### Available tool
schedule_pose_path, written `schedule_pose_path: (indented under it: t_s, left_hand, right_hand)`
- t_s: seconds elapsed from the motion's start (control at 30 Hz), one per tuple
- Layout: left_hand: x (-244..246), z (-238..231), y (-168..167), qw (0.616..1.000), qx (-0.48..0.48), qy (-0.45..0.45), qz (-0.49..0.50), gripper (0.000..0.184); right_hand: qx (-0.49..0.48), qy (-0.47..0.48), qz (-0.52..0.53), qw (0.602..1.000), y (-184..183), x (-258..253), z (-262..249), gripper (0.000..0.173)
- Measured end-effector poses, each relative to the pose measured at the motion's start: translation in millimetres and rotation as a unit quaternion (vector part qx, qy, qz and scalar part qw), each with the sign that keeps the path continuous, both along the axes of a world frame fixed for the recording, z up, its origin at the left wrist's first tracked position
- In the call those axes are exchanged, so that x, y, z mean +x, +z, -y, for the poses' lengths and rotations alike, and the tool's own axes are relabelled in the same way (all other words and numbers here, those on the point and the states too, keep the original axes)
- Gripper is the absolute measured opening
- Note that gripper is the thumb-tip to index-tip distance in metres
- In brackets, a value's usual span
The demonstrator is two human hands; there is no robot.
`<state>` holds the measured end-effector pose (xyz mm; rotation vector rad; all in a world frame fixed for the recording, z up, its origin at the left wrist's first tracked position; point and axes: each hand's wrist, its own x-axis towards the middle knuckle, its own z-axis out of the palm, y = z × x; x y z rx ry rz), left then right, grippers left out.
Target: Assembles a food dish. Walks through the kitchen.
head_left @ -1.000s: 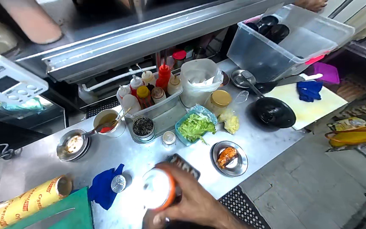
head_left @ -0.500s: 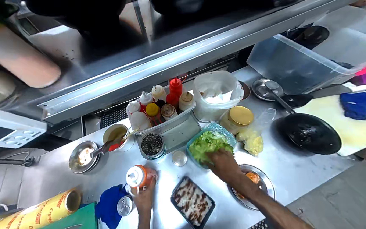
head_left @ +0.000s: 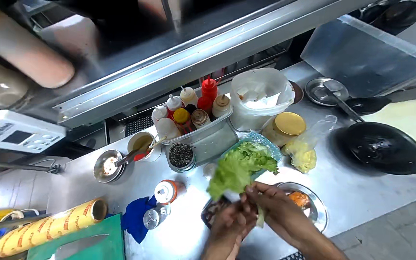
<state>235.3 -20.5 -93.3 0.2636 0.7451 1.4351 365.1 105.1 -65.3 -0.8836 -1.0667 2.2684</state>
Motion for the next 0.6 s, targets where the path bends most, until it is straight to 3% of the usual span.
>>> schedule_pose_path:
  t_s: [0.07,0.2,0.3,0.4,0.5,0.53,0.6]
  left_hand:
    - [1,-16,11,0.993,-0.04,0.11,0.001,0.03]
    - [-10,-16,13,0.977,-0.068,0.157,-0.131,0.047]
    - [-9,-6,6,0.957,-0.067,0.177,-0.219,0.043]
    - [-8,1,16,0.968,-0.1,0.198,-0.12,0.04]
    - [-19,11,28,0.964,-0.126,0.232,0.015,0.033]
    - [-26,14,28,0.959,-0.127,0.252,0.019,0.035]
    - [-35,20,22,0.958,-0.116,0.261,-0.037,0.047]
  right_hand:
    - [0.04,0.038,0.032,0.998,-1,2,19,0.02]
    - [0.136,0.141,0.172,0.965,-7,17,33,0.025]
    - [0.349,0.182,0.24,0.887,-17,23,39,0.038]
    - [0.595,0.129,0.159,0.777,-19,23,40,0.028]
    - [0.658,0.074,-0.035,0.748,15,31,30,0.018]
    - [0.682,0.014,-0.043,0.73,29,35,26,0.016]
    - [0.739,-0.176,0.053,0.648,56,40,0,0.011]
